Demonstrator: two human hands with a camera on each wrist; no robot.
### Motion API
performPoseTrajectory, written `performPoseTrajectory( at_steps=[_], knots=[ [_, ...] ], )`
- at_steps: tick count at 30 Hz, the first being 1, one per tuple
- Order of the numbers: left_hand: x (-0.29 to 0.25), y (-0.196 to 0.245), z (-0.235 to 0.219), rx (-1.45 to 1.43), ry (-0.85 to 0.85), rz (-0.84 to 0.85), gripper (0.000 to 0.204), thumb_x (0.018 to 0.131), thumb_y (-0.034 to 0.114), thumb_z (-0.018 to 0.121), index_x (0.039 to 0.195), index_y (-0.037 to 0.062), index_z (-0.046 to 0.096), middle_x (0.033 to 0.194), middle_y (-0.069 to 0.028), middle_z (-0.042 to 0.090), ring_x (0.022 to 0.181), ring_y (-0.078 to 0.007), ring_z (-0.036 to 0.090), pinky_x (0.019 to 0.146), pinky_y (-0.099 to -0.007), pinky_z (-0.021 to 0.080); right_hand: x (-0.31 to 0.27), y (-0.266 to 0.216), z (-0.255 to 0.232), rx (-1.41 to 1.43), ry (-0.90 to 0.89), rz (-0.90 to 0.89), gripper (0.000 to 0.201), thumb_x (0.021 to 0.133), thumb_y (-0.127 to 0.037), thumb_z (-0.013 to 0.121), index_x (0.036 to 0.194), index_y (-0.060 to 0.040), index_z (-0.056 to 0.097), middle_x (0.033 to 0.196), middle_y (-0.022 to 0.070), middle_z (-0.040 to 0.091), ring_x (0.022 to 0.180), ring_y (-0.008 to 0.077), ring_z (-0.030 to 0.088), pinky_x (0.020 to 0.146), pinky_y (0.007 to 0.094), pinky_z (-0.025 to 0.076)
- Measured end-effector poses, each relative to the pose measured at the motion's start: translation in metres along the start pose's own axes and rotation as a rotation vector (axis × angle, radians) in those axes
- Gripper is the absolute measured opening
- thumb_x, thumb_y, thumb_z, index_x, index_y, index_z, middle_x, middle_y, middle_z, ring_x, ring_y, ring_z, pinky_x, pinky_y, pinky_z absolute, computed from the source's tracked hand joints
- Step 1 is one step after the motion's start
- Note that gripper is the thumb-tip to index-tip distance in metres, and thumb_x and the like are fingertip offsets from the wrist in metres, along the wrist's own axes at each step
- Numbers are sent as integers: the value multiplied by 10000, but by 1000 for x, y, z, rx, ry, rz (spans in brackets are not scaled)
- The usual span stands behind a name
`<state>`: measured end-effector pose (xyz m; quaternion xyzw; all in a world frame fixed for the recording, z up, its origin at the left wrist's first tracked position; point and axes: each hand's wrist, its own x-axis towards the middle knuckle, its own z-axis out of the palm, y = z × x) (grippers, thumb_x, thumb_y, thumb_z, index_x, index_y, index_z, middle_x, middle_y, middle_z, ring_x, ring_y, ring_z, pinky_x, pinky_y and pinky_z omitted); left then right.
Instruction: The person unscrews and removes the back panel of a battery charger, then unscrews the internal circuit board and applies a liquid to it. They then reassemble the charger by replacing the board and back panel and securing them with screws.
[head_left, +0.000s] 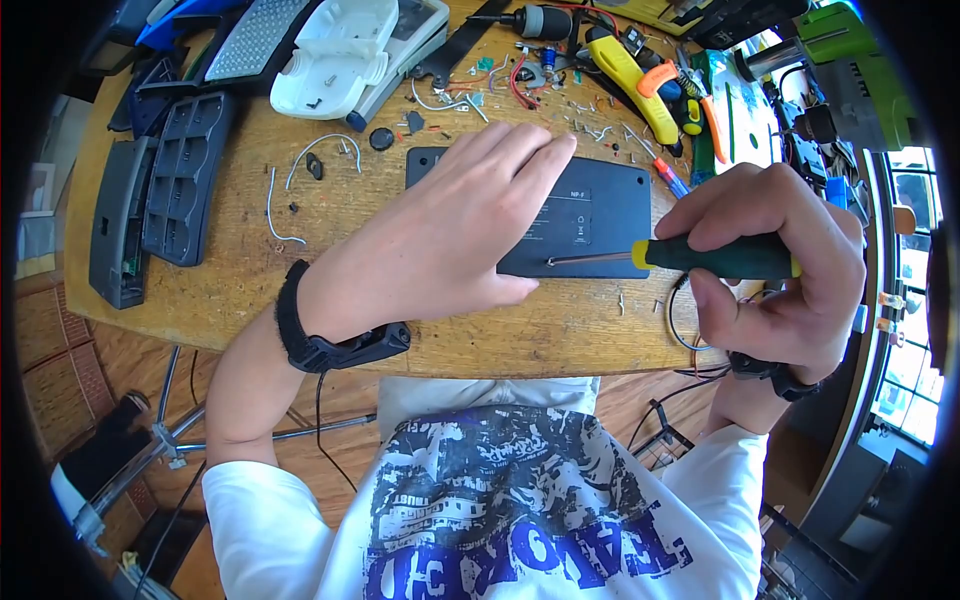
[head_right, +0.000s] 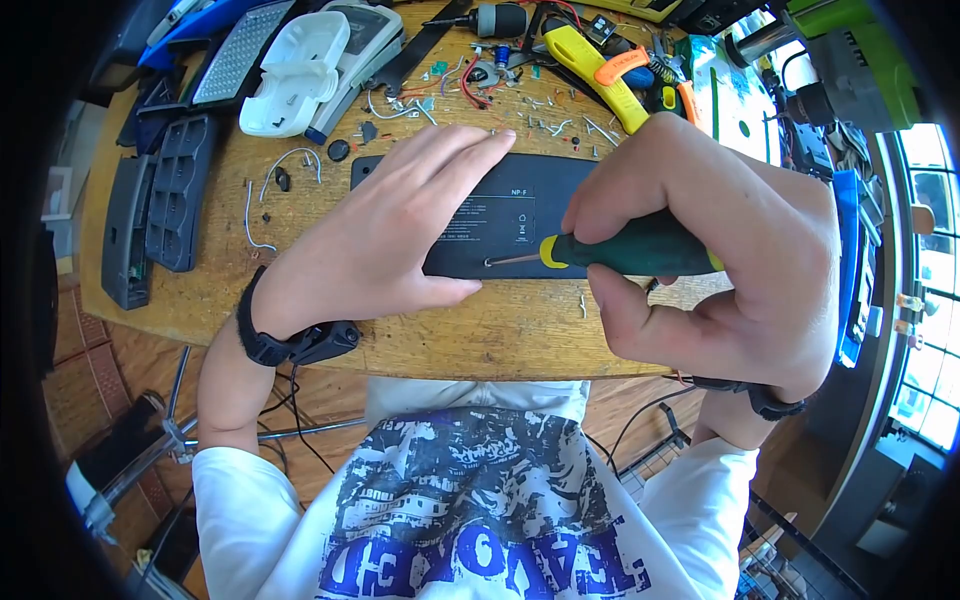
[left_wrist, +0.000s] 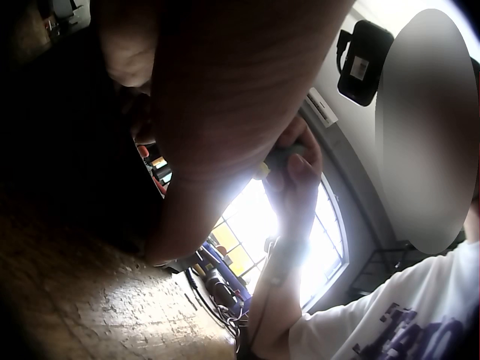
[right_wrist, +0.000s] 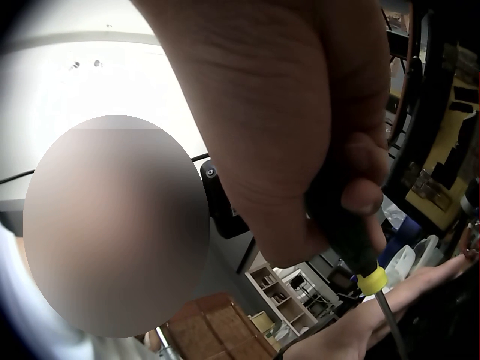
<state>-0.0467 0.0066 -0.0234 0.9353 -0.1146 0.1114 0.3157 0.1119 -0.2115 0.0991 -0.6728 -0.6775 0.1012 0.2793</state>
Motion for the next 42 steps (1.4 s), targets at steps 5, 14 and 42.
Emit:
performPoseTrajectory(
  at_steps=[5, 14, 42],
  knots=[
    [-1, -1, 2, 9, 7, 21, 1020, 757, 204, 916, 1596, -71, 404, 1524, -249, 500, 1436, -443, 488, 1227, -500, 409, 20, -6, -12, -48, -204, -90, 233, 793, -35, 821, 969, 28, 683, 944, 203, 767, 864, 293, 786, 766, 369, 631],
    [-1, -4, -1, -30, -14, 54, 964, 746, 197, 913, 1496, -191, 447, 1424, -287, 543, 1350, -428, 536, 1182, -484, 436, 40, -20, -11, -178, -325, -126, 271, 824, -55, 871, 981, 48, 675, 916, 166, 701, 786, 297, 713, 675, 392, 567],
    [0, -4, 1, 47, 32, 98, 969, 747, 222, 912, 1498, -179, 449, 1416, -283, 544, 1350, -427, 536, 1184, -488, 431, 23, -22, 18, -83, 166, -122, 362, 773, -111, 936, 998, 33, 691, 886, 125, 678, 710, 235, 661, 646, 310, 513]
  ],
)
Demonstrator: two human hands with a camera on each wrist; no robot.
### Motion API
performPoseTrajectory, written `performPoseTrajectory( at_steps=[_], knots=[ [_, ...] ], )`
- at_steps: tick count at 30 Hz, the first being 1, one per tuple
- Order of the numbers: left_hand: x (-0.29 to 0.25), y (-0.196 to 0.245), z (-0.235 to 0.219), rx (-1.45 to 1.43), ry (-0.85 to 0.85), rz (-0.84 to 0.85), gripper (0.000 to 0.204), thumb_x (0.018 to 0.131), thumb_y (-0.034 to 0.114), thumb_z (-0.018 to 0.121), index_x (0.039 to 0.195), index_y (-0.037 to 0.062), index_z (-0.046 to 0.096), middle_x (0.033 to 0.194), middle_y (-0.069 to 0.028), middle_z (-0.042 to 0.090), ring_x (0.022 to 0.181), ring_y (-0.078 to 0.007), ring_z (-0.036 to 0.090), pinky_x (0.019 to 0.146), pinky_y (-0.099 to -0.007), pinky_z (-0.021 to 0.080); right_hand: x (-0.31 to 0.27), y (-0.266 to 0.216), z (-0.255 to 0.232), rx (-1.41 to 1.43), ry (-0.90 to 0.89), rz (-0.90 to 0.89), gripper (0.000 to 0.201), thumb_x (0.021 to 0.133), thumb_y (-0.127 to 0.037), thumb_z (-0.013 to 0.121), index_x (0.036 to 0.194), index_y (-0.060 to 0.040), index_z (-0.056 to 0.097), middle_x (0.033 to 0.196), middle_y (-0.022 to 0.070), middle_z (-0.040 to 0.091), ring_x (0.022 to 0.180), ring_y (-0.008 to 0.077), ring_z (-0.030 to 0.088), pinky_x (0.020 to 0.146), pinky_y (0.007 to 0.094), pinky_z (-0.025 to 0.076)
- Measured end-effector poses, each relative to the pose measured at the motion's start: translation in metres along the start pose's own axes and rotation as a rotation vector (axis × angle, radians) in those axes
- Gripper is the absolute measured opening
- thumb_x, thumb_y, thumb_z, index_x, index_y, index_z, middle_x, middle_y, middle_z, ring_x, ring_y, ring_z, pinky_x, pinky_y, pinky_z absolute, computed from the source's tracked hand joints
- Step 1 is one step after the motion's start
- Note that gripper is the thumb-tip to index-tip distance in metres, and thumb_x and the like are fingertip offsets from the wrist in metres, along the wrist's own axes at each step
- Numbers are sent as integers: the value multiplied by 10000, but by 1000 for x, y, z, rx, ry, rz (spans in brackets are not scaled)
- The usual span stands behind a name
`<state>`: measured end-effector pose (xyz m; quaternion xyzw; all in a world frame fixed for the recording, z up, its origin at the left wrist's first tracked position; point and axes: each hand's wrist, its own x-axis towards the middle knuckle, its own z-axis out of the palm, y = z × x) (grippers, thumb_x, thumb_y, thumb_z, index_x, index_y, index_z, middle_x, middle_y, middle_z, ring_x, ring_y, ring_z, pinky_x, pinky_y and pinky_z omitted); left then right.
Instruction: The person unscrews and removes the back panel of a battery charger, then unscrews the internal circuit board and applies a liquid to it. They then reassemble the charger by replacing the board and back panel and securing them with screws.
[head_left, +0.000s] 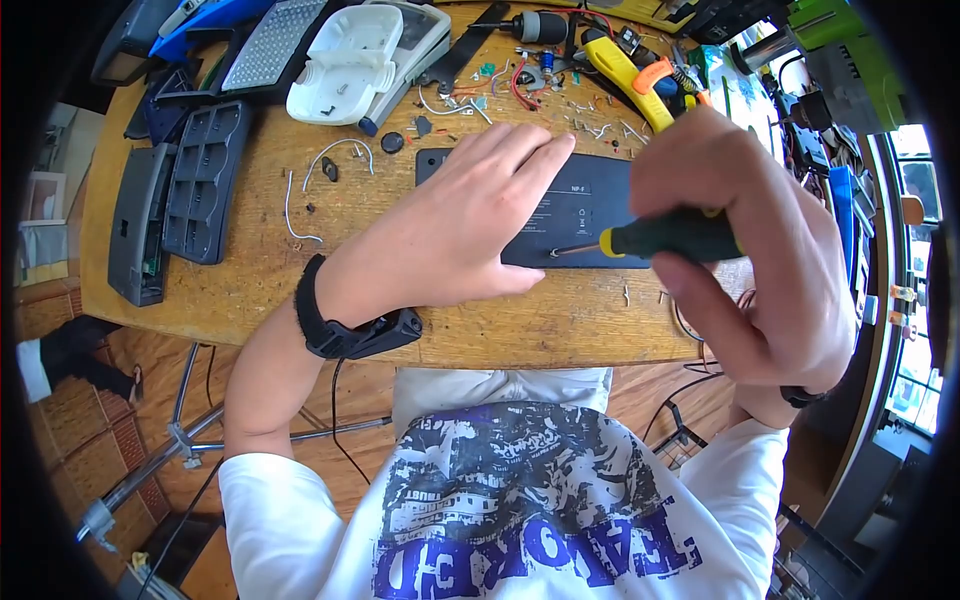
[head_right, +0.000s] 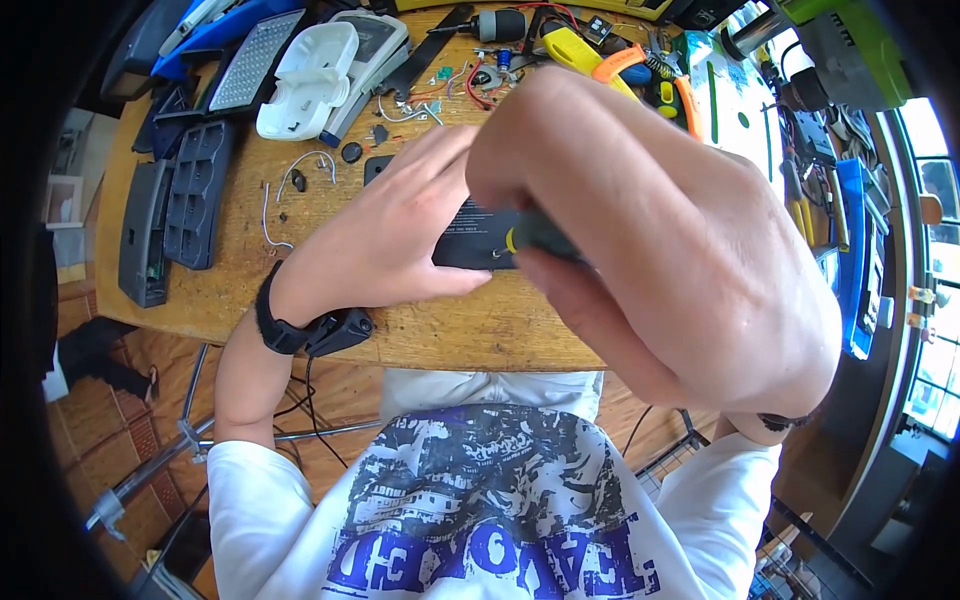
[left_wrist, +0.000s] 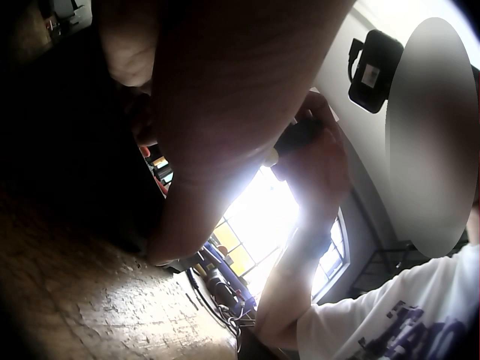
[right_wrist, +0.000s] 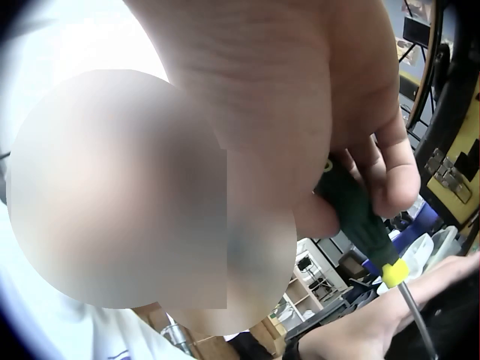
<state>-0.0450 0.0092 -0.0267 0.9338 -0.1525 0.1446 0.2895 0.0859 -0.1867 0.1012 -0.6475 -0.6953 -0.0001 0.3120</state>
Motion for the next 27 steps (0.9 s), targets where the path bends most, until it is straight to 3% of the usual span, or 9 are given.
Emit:
performPoseTrajectory(
  at_steps=[6, 9, 11, 12, 15, 17, 20, 23, 27],
  knots=[
    [2, 1, -3, 3, -20, -2, 968, 749, 220, 911, 1497, -183, 447, 1416, -285, 545, 1355, -429, 535, 1182, -488, 433, -2, -4, -3, -250, -130, 22, 258, 821, 27, 845, 1017, 45, 678, 917, 135, 664, 766, 245, 658, 686, 323, 518],
    [1, 1, -3, 5, -18, 1, 963, 751, 222, 910, 1494, -185, 451, 1416, -286, 545, 1354, -428, 536, 1182, -488, 435, 2, -1, 5, 57, 36, 37, 305, 811, -4, 883, 1023, 50, 671, 920, 142, 666, 777, 241, 667, 683, 316, 518],
    [1, 0, -2, 2, -9, 4, 961, 752, 222, 910, 1492, -185, 453, 1415, -285, 546, 1353, -426, 537, 1182, -488, 436, -3, -1, 0, 21, -48, 49, 347, 801, -39, 909, 1023, 54, 660, 925, 145, 665, 790, 239, 668, 677, 309, 510],
    [1, 1, -1, 0, -8, 1, 958, 752, 223, 909, 1490, -185, 456, 1414, -284, 547, 1352, -425, 538, 1181, -488, 437, 0, 4, -3, -63, -90, -75, 347, 803, -48, 913, 1015, 50, 656, 929, 145, 666, 800, 229, 673, 667, 299, 496],
    [1, 0, 0, -2, -5, -4, 955, 754, 226, 909, 1490, -182, 458, 1413, -281, 548, 1352, -422, 539, 1179, -487, 438, -4, -4, -14, -247, -207, -16, 339, 811, -55, 905, 1014, 51, 655, 925, 144, 661, 789, 218, 660, 664, 299, 487],
    [1, 0, -1, 0, -5, -4, 955, 754, 227, 909, 1491, -181, 458, 1414, -280, 548, 1352, -421, 539, 1178, -487, 438, -2, -3, -8, -269, -189, -15, 355, 811, -95, 917, 1018, 38, 661, 908, 125, 660, 751, 211, 650, 650, 297, 481],
    [2, 1, -2, -7, -22, -11, 950, 757, 228, 907, 1489, -180, 461, 1416, -282, 547, 1353, -423, 539, 1181, -489, 437, -1, 2, 1, 77, 37, 37, 373, 813, -147, 930, 1024, 21, 673, 889, 97, 666, 707, 198, 635, 639, 287, 487],
    [1, 0, -2, -5, -20, 1, 949, 758, 231, 906, 1489, -178, 461, 1417, -282, 547, 1353, -423, 539, 1182, -489, 436, -7, 3, -5, -189, -70, -13, 416, 771, -172, 966, 1020, 12, 688, 898, 80, 702, 708, 178, 678, 629, 279, 513],
    [3, 1, -3, 7, -23, -10, 950, 757, 232, 904, 1491, -174, 458, 1418, -280, 546, 1349, -422, 538, 1179, -483, 438, -10, 6, 5, -259, 3, 3, 492, 711, -266, 1018, 976, 1, 701, 853, 51, 701, 619, 177, 673, 586, 271, 518]
  ],
)
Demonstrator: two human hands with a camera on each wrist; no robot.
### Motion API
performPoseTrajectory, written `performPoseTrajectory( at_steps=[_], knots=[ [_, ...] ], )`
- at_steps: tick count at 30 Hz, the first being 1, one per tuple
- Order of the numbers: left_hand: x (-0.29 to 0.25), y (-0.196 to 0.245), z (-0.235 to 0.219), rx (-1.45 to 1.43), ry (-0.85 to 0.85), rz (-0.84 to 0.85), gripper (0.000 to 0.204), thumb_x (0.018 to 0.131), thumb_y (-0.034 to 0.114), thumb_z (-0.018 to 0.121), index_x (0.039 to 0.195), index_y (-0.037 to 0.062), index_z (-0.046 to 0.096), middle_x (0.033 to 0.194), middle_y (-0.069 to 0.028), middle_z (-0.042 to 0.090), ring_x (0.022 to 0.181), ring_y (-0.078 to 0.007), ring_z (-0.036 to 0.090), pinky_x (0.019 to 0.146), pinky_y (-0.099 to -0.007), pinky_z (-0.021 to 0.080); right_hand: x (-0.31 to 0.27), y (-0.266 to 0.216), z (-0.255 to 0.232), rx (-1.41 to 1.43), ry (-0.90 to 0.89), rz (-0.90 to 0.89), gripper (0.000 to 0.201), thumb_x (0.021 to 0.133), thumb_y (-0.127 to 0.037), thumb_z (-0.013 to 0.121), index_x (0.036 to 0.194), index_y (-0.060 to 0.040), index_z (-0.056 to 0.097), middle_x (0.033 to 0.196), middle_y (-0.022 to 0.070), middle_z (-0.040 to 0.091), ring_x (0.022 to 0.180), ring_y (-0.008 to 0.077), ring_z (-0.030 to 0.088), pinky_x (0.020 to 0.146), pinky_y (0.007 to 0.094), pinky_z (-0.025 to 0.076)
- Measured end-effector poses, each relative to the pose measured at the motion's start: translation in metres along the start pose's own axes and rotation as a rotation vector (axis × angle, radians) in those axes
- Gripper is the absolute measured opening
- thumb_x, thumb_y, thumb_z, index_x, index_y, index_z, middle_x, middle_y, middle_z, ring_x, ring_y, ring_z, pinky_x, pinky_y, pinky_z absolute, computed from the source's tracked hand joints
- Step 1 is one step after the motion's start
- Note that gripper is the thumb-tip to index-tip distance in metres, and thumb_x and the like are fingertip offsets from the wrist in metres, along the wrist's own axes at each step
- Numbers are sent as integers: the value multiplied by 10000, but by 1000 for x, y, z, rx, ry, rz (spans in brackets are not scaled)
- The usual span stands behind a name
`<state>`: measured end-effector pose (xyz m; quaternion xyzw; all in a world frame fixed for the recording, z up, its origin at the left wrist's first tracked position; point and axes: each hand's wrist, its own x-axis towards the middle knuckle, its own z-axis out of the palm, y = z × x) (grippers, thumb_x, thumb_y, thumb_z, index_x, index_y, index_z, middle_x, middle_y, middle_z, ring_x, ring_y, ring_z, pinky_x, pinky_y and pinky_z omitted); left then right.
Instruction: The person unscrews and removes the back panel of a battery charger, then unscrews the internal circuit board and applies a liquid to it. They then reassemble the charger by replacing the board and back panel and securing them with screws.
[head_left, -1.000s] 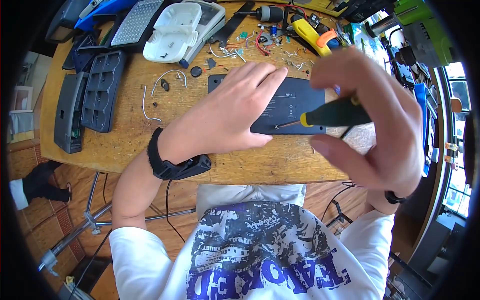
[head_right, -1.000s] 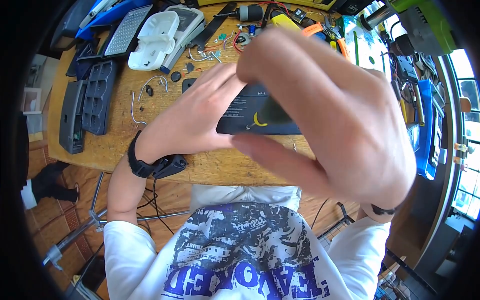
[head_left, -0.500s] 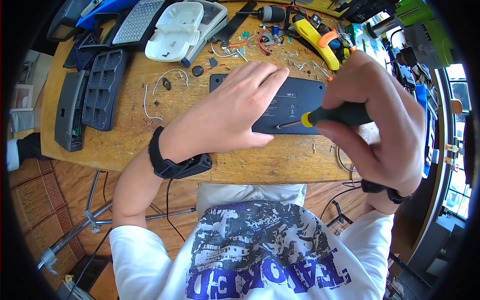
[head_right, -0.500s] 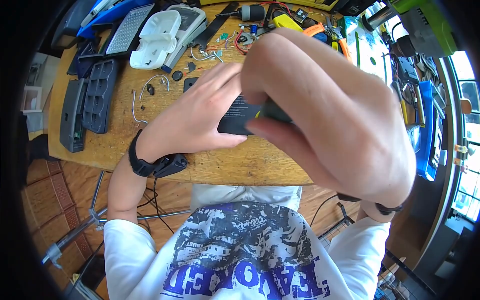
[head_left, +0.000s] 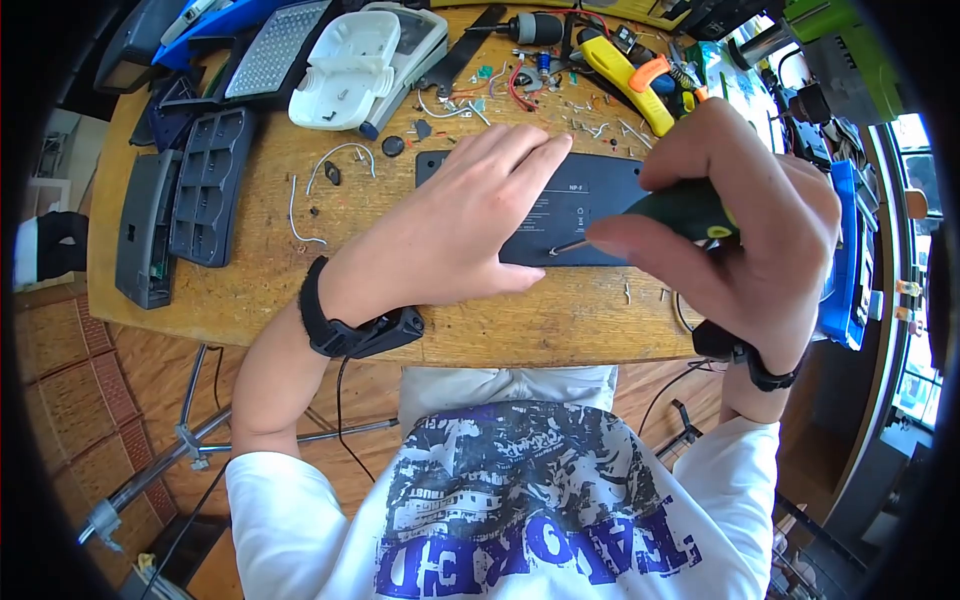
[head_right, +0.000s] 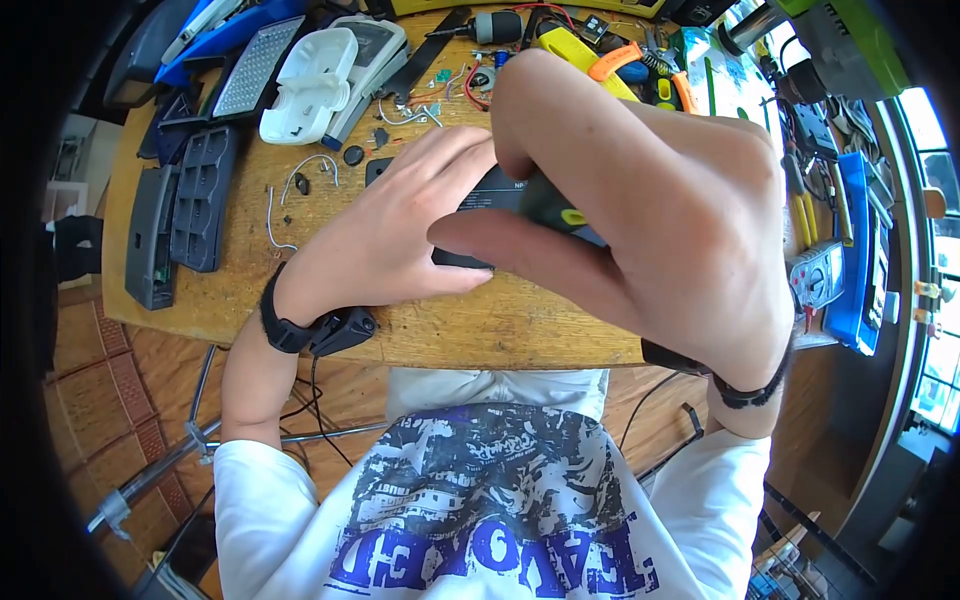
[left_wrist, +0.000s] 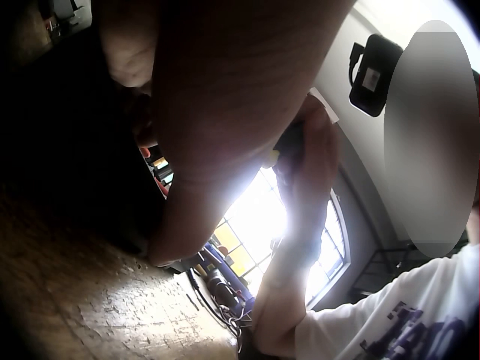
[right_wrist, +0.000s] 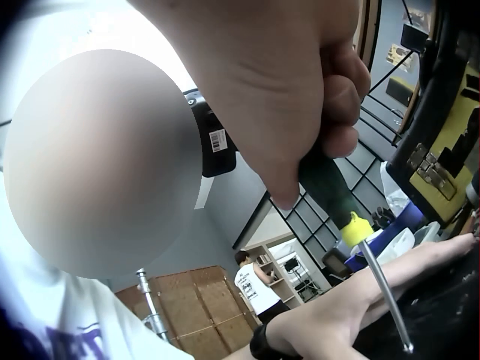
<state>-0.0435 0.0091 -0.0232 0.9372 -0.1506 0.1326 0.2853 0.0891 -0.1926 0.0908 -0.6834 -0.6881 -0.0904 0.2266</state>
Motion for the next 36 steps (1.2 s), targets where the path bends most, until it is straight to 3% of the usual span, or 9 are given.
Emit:
performPoseTrajectory(
  at_steps=[8, 13, 16, 22, 24, 26, 31, 32, 36],
  knots=[
    [-1, 0, -1, 7, -16, -6, 953, 754, 225, 894, 1502, -164, 450, 1423, -281, 547, 1354, -420, 537, 1188, -478, 437, 0, 11, 11, 429, 26, -5, 228, 929, -56, 799, 1083, 37, 659, 977, 151, 804, 800, 211, 788, 732, 300, 622],
    [1, -1, -1, 2, -30, -9, 946, 756, 228, 891, 1498, -163, 453, 1418, -285, 548, 1354, -427, 538, 1183, -485, 441, 5, 0, 10, 104, 139, -81, 463, 667, -254, 1066, 847, -21, 710, 796, 98, 779, 653, 164, 743, 579, 242, 564],
    [0, -1, 1, 24, -19, -7, 959, 750, 229, 896, 1508, -156, 451, 1421, -280, 549, 1369, -428, 533, 1189, -484, 441, 8, -5, 7, 61, 118, -109, 448, 678, -228, 1063, 847, -14, 708, 810, 102, 773, 668, 169, 736, 582, 241, 550],
    [-1, 4, -6, -42, -23, -33, 1003, 750, 253, 952, 1527, -127, 446, 1426, -258, 551, 1392, -417, 522, 1194, -491, 433, 10, 3, 44, 400, 373, -130, 287, 915, -182, 906, 930, 22, 705, 791, 71, 749, 682, 157, 723, 597, 249, 538],
    [2, 4, -5, -104, 68, -36, 977, 737, 275, 983, 1528, -46, 508, 1433, -215, 566, 1352, -401, 564, 1153, -476, 474, 6, -3, 39, 438, 332, 98, 330, 910, -237, 914, 931, 21, 708, 795, 70, 754, 697, 135, 727, 603, 253, 545],
    [8, 9, -15, -413, 171, -54, 809, 690, 287, 1024, 1379, 38, 681, 1459, -146, 627, 1311, -347, 633, 1119, -441, 499, 6, 0, 40, 439, 346, 95, 385, 915, -307, 904, 924, 20, 701, 788, 60, 741, 685, 119, 710, 604, 250, 534],
    [10, 16, -17, -408, 273, 77, 301, 822, 133, 919, 1065, 31, 774, 952, -106, 736, 875, -301, 689, 775, -396, 560, 0, 0, 36, 534, 275, 111, 403, 1066, -370, 711, 982, 24, 687, 814, 59, 713, 668, 143, 682, 626, 251, 515],
    [10, 14, -18, -418, 270, 77, 301, 822, 133, 919, 1065, 31, 774, 952, -106, 736, 875, -301, 689, 775, -396, 560, -1, 1, 36, 711, 237, 64, 404, 1090, -365, 650, 1023, 31, 690, 822, 64, 714, 664, 155, 684, 630, 252, 518],
    [10, 15, -15, -473, 262, 109, 254, 864, 97, 877, 1078, 17, 768, 966, -117, 732, 890, -318, 691, 778, -398, 557, -5, 9, 13, 569, 95, 114, 554, 1074, -491, 664, 1104, 60, 712, 925, 130, 778, 701, 200, 729, 658, 289, 576]
  ],
)
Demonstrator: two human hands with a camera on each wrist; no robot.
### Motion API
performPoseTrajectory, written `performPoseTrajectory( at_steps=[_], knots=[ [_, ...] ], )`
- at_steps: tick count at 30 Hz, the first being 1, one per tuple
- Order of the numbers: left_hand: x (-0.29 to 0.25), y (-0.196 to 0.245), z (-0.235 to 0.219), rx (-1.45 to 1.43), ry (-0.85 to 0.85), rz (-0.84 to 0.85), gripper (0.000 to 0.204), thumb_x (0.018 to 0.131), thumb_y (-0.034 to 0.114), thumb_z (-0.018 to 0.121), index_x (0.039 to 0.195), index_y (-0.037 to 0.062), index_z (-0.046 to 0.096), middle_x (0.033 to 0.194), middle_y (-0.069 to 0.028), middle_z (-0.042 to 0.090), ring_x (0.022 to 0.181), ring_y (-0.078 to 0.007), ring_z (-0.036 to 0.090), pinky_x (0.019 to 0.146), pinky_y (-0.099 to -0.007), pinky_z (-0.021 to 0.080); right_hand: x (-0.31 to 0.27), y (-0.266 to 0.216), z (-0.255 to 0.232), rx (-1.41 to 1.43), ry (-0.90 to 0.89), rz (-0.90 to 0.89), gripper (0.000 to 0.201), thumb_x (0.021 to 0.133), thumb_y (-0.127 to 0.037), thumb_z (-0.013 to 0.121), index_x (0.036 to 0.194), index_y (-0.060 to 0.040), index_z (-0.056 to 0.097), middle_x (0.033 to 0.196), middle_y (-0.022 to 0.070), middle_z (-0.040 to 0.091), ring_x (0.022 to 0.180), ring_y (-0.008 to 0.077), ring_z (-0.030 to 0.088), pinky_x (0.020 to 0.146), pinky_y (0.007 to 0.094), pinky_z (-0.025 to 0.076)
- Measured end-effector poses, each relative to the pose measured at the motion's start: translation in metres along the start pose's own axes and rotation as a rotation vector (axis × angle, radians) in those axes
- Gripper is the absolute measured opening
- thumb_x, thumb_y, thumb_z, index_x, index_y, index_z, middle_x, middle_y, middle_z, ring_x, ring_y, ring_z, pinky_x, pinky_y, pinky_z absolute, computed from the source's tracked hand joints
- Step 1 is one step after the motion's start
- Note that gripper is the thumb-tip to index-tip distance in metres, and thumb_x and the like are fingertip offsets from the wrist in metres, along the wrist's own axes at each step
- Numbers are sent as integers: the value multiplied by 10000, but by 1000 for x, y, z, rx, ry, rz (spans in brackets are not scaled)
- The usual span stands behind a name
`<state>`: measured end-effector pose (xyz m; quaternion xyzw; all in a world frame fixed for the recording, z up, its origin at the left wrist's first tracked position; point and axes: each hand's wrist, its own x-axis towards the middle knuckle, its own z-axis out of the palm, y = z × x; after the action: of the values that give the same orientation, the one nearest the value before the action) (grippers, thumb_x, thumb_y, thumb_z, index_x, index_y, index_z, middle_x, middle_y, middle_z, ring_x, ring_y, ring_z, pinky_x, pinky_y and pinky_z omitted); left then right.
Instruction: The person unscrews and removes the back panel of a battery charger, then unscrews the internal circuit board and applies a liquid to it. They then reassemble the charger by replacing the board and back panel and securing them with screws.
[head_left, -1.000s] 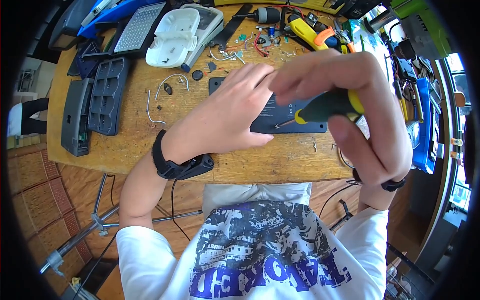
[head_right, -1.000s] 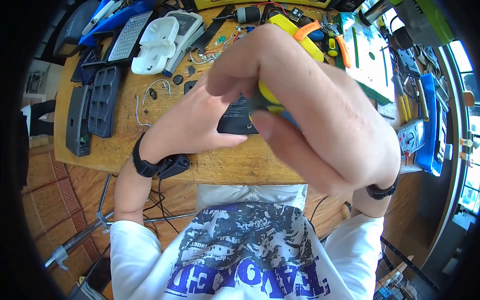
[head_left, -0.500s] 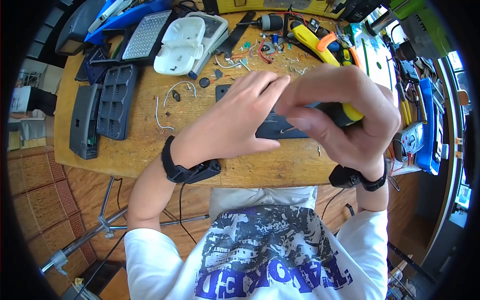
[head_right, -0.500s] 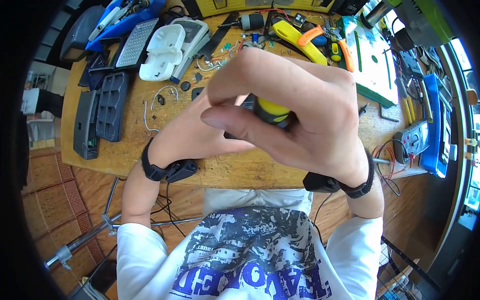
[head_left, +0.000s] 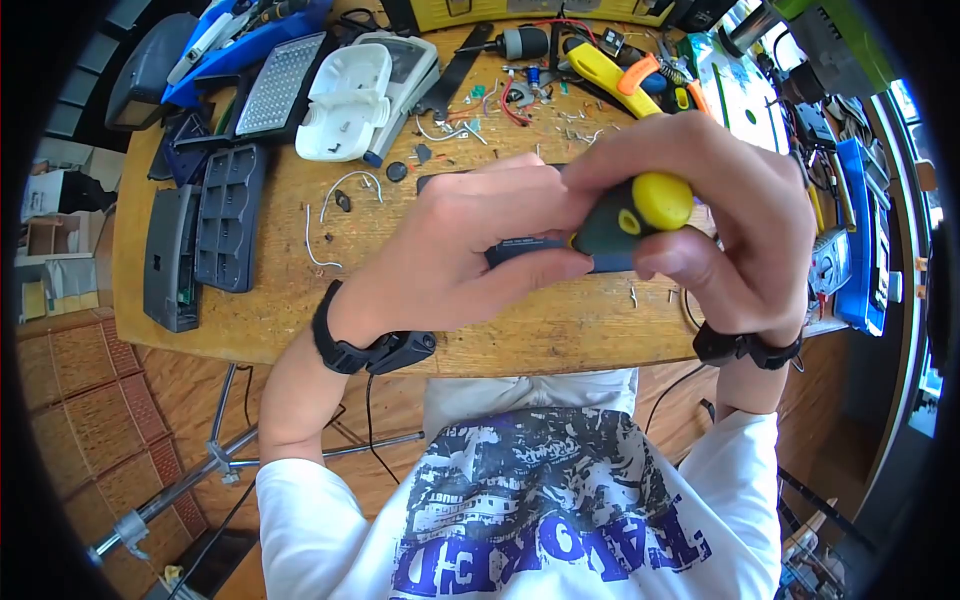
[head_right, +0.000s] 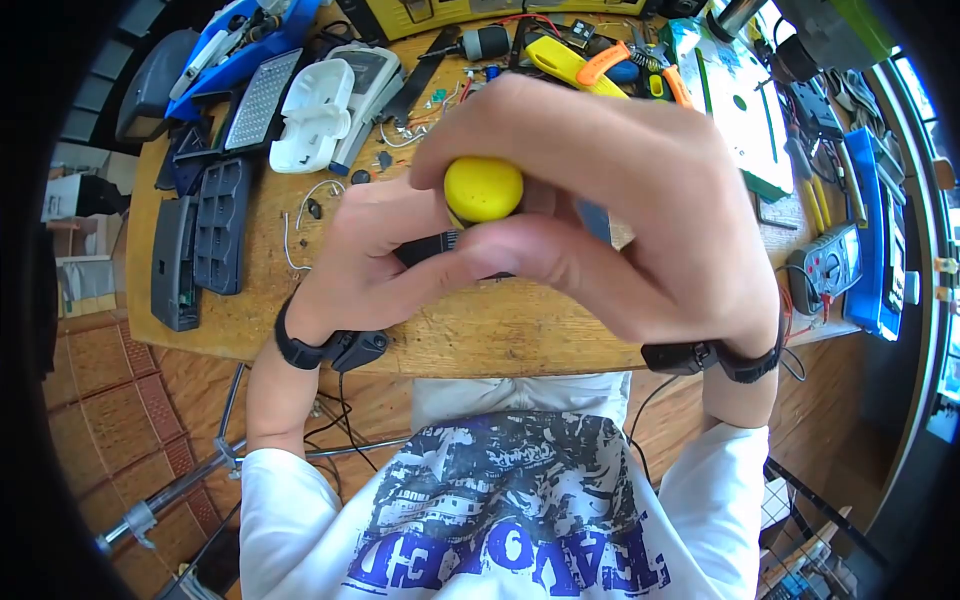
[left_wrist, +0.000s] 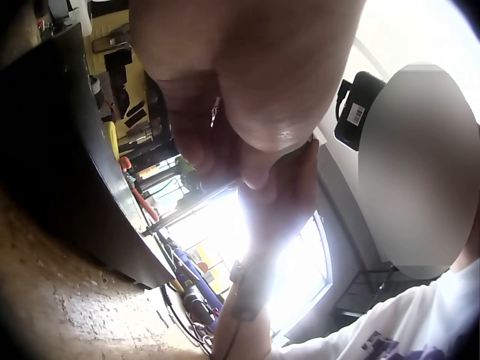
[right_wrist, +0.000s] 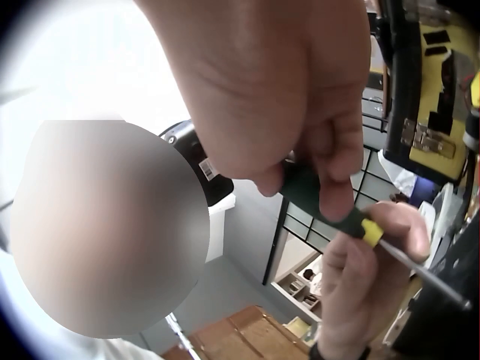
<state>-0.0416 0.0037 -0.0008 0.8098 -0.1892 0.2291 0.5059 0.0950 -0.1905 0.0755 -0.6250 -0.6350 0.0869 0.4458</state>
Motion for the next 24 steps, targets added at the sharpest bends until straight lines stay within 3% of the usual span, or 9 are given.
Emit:
performPoseTrajectory(
  at_steps=[1, 2, 5, 9, 12, 14, 16, 20, 24],
  knots=[
    [1, 2, -1, 2, -24, -19, 251, 869, 88, 867, 1089, 15, 770, 969, -116, 734, 886, -312, 698, 778, -391, 562, 3, 7, -10, -57, -81, -96, 530, 972, -442, 835, 1066, 67, 721, 947, 165, 792, 729, 204, 742, 669, 298, 589],
    [2, 5, -1, 5, -48, -38, 249, 875, 79, 857, 1100, 13, 772, 973, -115, 736, 882, -306, 705, 777, -384, 566, 2, 8, -9, -55, -83, -93, 530, 972, -442, 835, 1066, 67, 721, 947, 165, 792, 729, 204, 742, 669, 298, 589],
    [3, 9, 1, -44, -4, -96, 229, 882, 52, 834, 1100, 11, 777, 968, -105, 742, 858, -289, 717, 767, -366, 574, 0, 9, -3, -88, -6, -182, 568, 638, -230, 1096, 960, 26, 705, 846, 140, 760, 695, 180, 700, 625, 295, 549],
    [1, 0, 1, -26, -25, -20, 214, 882, 54, 840, 1085, 12, 783, 940, -98, 739, 827, -275, 717, 756, -341, 574, 2, 9, 2, -188, 26, -213, 566, 648, -256, 1094, 945, 19, 699, 864, 137, 755, 687, 167, 676, 614, 285, 518],
    [0, 0, -1, -44, -29, -21, 211, 878, 54, 846, 1075, 13, 784, 926, -102, 741, 829, -271, 720, 755, -343, 575, 9, 9, 8, 114, 32, -133, 438, 777, -151, 1009, 1014, 33, 689, 909, 148, 758, 691, 181, 675, 623, 294, 517],
    [0, 3, -6, -34, -95, -52, 229, 871, 58, 856, 1082, 9, 782, 941, -112, 751, 815, -278, 728, 750, -348, 577, 5, 23, 6, 88, -17, -276, 342, 829, -47, 931, 1048, 43, 684, 895, 141, 754, 704, 188, 696, 629, 289, 527],
    [1, 7, 0, -39, -57, -81, 224, 871, 55, 852, 1078, 8, 781, 944, -112, 754, 806, -282, 727, 742, -353, 575, 2, 21, 3, 58, -40, -125, 325, 819, -17, 933, 1028, 38, 690, 868, 126, 746, 728, 184, 723, 635, 277, 535],
    [-3, 0, 8, -52, 28, -84, 212, 878, 51, 842, 1075, 4, 778, 930, -117, 749, 780, -281, 727, 725, -356, 566, 7, 22, 9, -160, 97, -327, 414, 737, -92, 1030, 976, -1, 703, 813, 76, 722, 705, 136, 697, 619, 248, 510],
    [0, -3, -1, 15, -62, -57, 212, 886, 50, 832, 1085, 3, 779, 919, -128, 741, 780, -271, 732, 721, -361, 565, 8, 4, 3, 8, -34, -88, 579, 777, -302, 1018, 1123, 46, 711, 983, 116, 752, 815, 186, 747, 716, 281, 556]
  ],
)
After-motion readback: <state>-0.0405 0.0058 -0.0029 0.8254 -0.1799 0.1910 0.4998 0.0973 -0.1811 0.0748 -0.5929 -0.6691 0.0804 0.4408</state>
